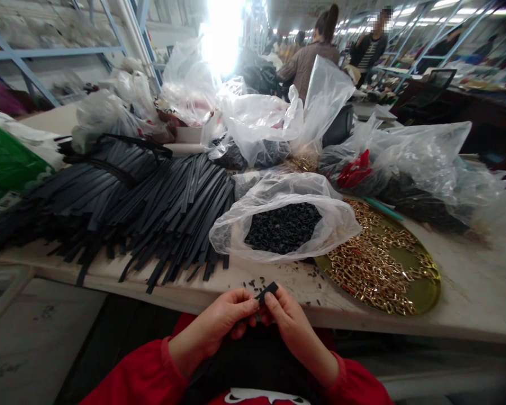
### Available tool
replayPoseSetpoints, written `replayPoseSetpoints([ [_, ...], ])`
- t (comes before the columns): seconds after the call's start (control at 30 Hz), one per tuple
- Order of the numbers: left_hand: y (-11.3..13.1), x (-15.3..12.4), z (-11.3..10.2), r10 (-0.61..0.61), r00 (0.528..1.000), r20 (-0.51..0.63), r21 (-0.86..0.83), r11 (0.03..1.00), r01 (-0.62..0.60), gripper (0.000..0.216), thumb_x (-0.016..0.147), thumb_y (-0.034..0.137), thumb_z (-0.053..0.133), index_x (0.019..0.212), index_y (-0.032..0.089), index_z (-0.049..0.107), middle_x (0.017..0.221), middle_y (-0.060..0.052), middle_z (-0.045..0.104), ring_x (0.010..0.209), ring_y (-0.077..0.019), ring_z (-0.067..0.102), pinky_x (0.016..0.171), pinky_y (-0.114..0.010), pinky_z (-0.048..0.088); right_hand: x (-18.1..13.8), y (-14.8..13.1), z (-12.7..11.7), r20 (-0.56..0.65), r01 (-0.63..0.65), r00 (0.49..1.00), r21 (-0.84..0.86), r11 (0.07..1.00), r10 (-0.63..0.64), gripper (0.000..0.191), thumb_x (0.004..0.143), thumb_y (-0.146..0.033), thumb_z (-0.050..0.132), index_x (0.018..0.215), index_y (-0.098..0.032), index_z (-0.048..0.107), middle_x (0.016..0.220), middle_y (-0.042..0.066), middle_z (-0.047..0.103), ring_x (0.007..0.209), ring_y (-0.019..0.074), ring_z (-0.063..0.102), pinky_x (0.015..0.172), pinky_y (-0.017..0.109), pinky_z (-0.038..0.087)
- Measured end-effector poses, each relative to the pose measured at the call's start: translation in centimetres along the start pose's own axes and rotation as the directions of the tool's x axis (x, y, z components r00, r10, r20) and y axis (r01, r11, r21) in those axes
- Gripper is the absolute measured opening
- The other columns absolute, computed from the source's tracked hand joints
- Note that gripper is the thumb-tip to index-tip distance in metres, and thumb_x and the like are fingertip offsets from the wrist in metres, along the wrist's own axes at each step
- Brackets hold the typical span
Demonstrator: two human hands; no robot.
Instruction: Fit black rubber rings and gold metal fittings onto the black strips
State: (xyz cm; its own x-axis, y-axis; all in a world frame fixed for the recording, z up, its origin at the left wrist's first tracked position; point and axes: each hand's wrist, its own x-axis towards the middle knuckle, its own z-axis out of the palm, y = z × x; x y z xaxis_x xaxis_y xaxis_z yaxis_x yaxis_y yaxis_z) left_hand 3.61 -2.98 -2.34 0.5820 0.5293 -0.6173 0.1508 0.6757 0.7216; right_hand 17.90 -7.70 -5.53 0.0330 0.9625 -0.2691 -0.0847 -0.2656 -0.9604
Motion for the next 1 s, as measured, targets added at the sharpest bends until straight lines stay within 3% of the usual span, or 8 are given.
replayPoseSetpoints([
  [0.13,0.3,-0.4,0.5,0.023,0.999,-0.033,-0.017,1.0,-0.024,0.035,0.065,0.046,0.063,0.068,0.016,0.045,0.059,0.005,0.053,0.039,-0.0025,0.041,0.037,-0.015,0.022,-0.2,-0.4,-0.2,0.022,0.068,0.998,-0.134,0.989,-0.066,0.025,0.085,-0.041,0.041,0.072,-0.021,0.047,0.061,-0.001,0.049,0.055,0.0141,0.046,0.051,0.026,0.036],
  [0.3,0.9,-0.6,1.2,0.051,0.994,-0.101,0.086,0.995,-0.042,0.035,0.067,0.047,0.06,0.064,0.017,0.042,0.047,0.009,0.045,0.033,-0.0021,0.03,0.035,-0.016,0.015,-0.7,-1.1,-0.5,-0.032,0.307,0.929,-0.489,0.817,-0.368,0.015,0.081,-0.027,0.049,0.067,-0.021,0.05,0.067,0.001,0.05,0.063,0.0159,0.045,0.059,0.028,0.031],
  [0.5,0.6,0.2,0.6,0.111,0.986,-0.126,0.239,0.968,-0.078,0.039,0.066,0.052,0.06,0.064,0.018,0.041,0.044,0.009,0.044,0.033,-0.0028,0.03,0.034,-0.015,0.016,0.1,-1.3,-0.9,0.029,0.156,0.988,-0.236,0.959,-0.154,0.013,0.078,-0.029,0.055,0.072,-0.02,0.048,0.062,-0.004,0.047,0.056,0.0118,0.043,0.052,0.023,0.032],
  [0.6,0.5,1.0,0.2,0.188,0.973,-0.136,0.3,0.944,-0.14,0.033,0.07,0.048,0.058,0.069,0.019,0.041,0.044,0.01,0.043,0.033,-0.0046,0.033,0.034,-0.015,0.022,0.4,-2.1,-1.1,0.075,0.156,0.987,-0.155,0.976,-0.146,0.015,0.081,-0.035,0.052,0.077,-0.02,0.051,0.065,-0.004,0.049,0.059,0.0115,0.044,0.054,0.022,0.033],
  [0.73,1.0,1.7,0.2,0.317,0.948,-0.043,0.412,0.87,-0.272,0.027,0.077,0.036,0.051,0.096,0.017,0.048,0.055,0.007,0.049,0.047,-0.0096,0.047,0.043,-0.018,0.036,1.8,-4.2,-3.3,0.23,0.218,0.96,-0.263,0.94,-0.158,0.026,0.086,-0.039,0.042,0.076,-0.019,0.056,0.065,-0.002,0.052,0.06,0.0127,0.048,0.055,0.023,0.035],
  [0.87,1.7,2.2,0.4,0.341,0.939,-0.045,0.456,0.843,-0.285,0.023,0.081,0.036,0.043,0.082,0.016,0.053,0.051,0.007,0.043,0.044,-0.0079,0.04,0.041,-0.018,0.031,5.6,-5.9,-7.0,0.027,0.286,0.931,-0.675,0.68,-0.365,0.02,0.086,-0.031,0.044,0.079,-0.019,0.058,0.071,0.001,0.055,0.067,0.0155,0.052,0.061,0.025,0.038],
  [0.93,2.0,2.3,0.3,0.337,0.938,-0.085,0.443,0.856,-0.267,0.022,0.08,0.037,0.042,0.079,0.016,0.05,0.05,0.008,0.04,0.042,-0.0074,0.037,0.039,-0.017,0.029,7.7,-6.0,-8.1,0.084,0.256,0.925,-0.858,0.445,-0.371,0.016,0.084,-0.021,0.046,0.088,-0.019,0.061,0.084,0.005,0.059,0.078,0.0173,0.055,0.069,0.026,0.039],
  [1.0,2.1,2.5,0.2,0.322,0.943,-0.086,0.438,0.863,-0.254,0.022,0.079,0.036,0.042,0.077,0.016,0.049,0.05,0.008,0.04,0.041,-0.007,0.035,0.038,-0.017,0.027,9.3,-5.7,-8.4,0.178,0.241,0.946,-0.944,0.224,-0.269,0.021,0.08,-0.015,0.049,0.096,-0.02,0.062,0.093,0.006,0.06,0.082,0.0182,0.057,0.071,0.026,0.039],
])
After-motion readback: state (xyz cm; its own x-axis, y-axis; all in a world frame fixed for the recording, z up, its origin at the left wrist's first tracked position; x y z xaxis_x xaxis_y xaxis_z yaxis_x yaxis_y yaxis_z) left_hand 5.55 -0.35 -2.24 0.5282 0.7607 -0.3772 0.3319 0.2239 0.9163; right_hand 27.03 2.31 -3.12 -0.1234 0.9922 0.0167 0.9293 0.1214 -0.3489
